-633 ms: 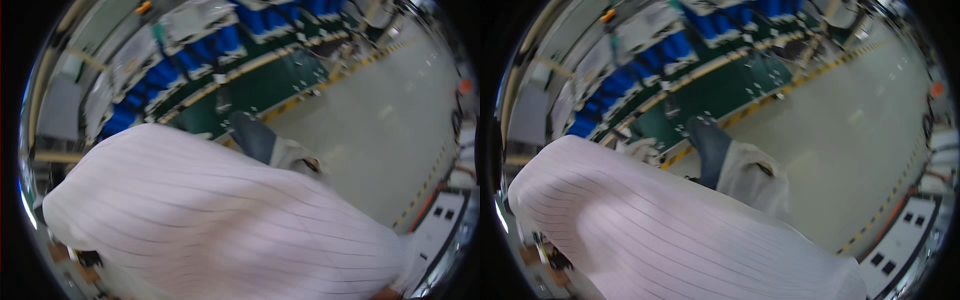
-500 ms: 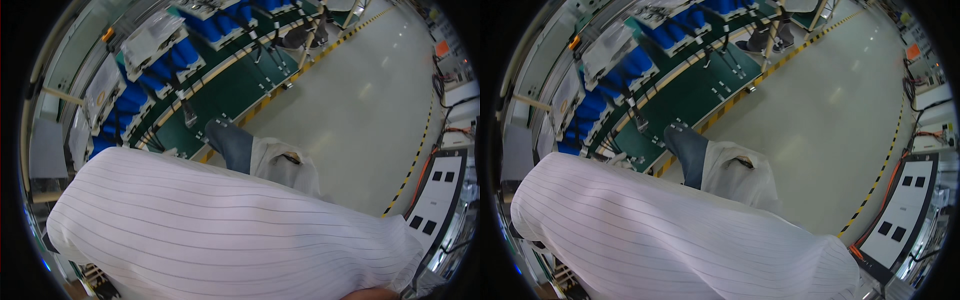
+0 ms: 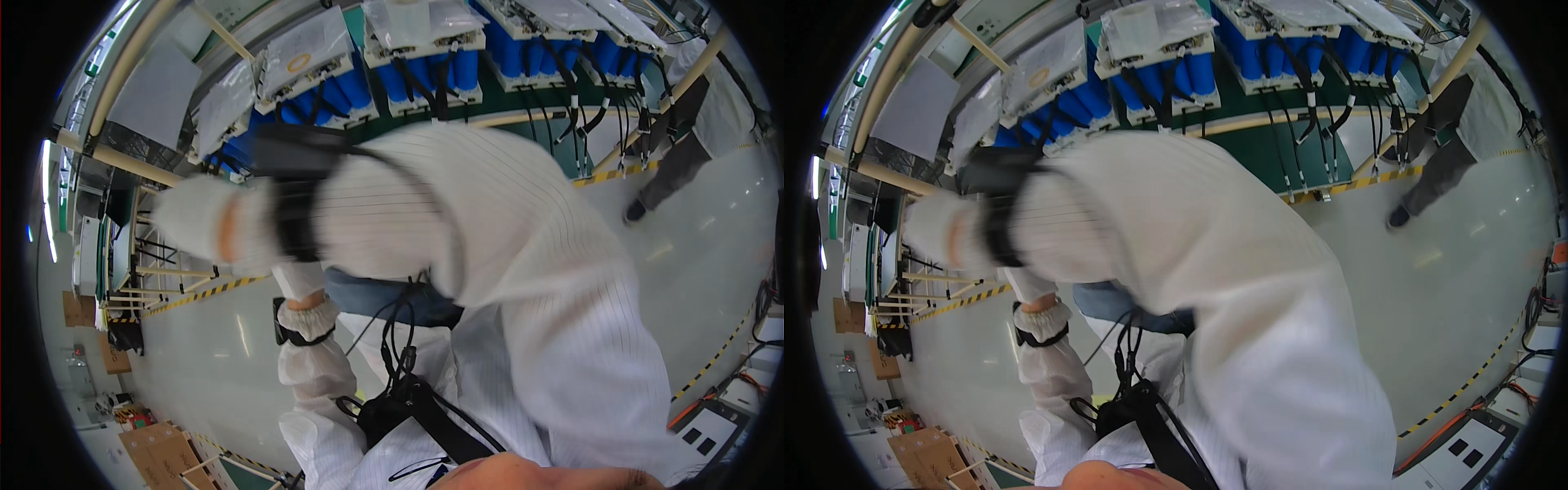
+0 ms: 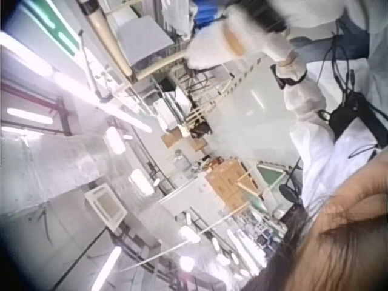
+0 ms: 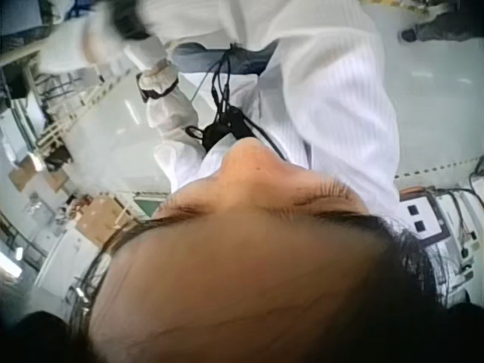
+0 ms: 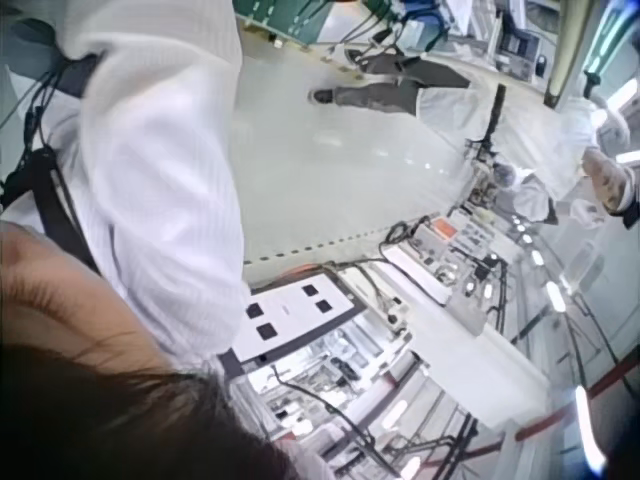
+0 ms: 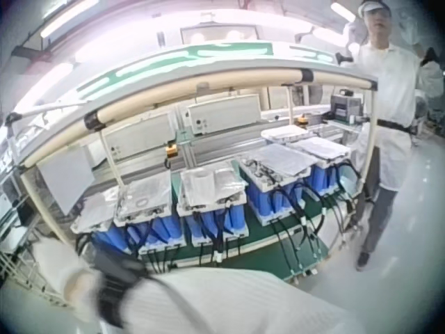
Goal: Connecting wires, applying adhesive tape, and assembling electronic battery packs on a production line workbench.
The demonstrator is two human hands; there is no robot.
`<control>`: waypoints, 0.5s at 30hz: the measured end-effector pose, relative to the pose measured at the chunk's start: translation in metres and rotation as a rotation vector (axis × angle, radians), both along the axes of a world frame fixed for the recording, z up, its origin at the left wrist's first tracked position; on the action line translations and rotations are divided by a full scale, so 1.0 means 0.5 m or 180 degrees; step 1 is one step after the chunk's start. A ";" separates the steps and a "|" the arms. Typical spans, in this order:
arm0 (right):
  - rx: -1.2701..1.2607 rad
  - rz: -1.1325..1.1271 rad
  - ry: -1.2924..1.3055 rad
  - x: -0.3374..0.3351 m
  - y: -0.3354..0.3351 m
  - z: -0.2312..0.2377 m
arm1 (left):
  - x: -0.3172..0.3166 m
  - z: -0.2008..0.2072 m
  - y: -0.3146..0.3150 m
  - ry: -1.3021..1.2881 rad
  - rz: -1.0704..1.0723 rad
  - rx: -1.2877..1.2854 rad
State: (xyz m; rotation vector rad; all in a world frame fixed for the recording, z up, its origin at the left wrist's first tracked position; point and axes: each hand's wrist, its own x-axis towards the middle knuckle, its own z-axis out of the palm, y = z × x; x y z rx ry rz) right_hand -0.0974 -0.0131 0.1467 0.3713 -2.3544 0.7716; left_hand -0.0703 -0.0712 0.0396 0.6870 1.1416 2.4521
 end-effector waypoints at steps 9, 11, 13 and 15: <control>-0.2632 -0.0907 -0.1341 0.304 0.164 -0.329 | 0.071 -0.144 0.052 0.0292 -0.0490 -0.1919; -0.3085 -0.1017 -0.2021 0.353 0.175 -0.344 | 0.089 -0.162 0.076 0.0801 -0.0617 -0.2008; -0.3619 -0.0737 -0.0758 0.391 0.186 -0.428 | 0.109 -0.200 0.101 0.0525 -0.0975 -0.1943; -0.2565 -0.0663 -0.0834 0.426 0.224 -0.449 | 0.134 -0.198 0.119 0.0214 -0.1337 -0.2019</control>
